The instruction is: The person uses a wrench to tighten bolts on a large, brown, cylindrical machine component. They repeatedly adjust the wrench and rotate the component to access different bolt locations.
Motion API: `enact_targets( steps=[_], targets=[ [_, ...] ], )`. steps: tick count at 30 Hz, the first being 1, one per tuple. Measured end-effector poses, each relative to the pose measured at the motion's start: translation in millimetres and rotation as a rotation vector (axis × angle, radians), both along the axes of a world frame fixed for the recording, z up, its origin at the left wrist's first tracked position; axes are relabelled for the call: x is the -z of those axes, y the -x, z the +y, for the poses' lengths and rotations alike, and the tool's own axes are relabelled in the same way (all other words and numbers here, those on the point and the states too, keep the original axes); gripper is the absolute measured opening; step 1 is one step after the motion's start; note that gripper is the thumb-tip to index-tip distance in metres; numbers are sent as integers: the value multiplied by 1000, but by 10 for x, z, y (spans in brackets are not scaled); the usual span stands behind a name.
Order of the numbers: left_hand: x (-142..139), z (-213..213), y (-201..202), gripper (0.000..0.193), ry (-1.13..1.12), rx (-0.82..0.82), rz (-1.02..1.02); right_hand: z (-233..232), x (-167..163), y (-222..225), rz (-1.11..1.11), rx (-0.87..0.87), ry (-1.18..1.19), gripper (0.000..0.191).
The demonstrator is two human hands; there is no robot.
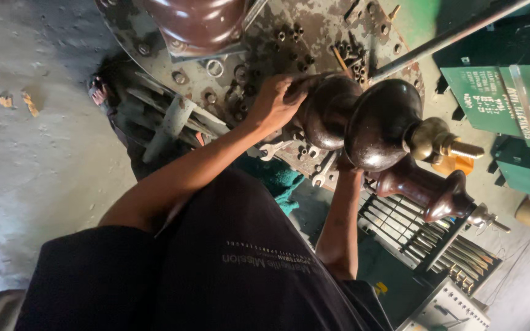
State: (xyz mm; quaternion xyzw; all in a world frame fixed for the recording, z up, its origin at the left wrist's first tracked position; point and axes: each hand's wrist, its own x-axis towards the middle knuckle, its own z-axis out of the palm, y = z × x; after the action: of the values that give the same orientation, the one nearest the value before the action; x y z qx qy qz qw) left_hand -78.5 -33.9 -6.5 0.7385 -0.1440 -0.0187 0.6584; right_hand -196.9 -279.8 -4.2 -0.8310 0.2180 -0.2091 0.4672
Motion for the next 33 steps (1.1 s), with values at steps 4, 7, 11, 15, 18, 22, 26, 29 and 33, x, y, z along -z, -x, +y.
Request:
enact_targets(
  steps=[4,7,11,15,18,22,26,29,33],
  targets=[
    [-58,42,-33,24,73,74,109,-18,-59,-127,-25,5,25,43],
    [-105,79,-34,25,28,122,138,-29,-97,-140,-157,104,92,44],
    [-70,187,-29,21,89,200,217,-110,-26,43,-197,162,90,44],
    [24,388,-55,32,278,409,315,-228,184,419,28,60,-139,44],
    [42,501,-41,42,394,385,-17,-361,280,634,106,10,-241,44],
    [25,476,-27,42,141,352,80,-468,302,751,137,-16,-268,45],
    [56,421,-42,38,199,291,-49,-490,306,778,154,-36,-273,45],
    [70,408,-43,40,175,389,67,-491,303,788,159,-44,-270,45],
    [15,416,-34,38,230,383,59,-506,275,824,166,-51,-262,46]
  ],
)
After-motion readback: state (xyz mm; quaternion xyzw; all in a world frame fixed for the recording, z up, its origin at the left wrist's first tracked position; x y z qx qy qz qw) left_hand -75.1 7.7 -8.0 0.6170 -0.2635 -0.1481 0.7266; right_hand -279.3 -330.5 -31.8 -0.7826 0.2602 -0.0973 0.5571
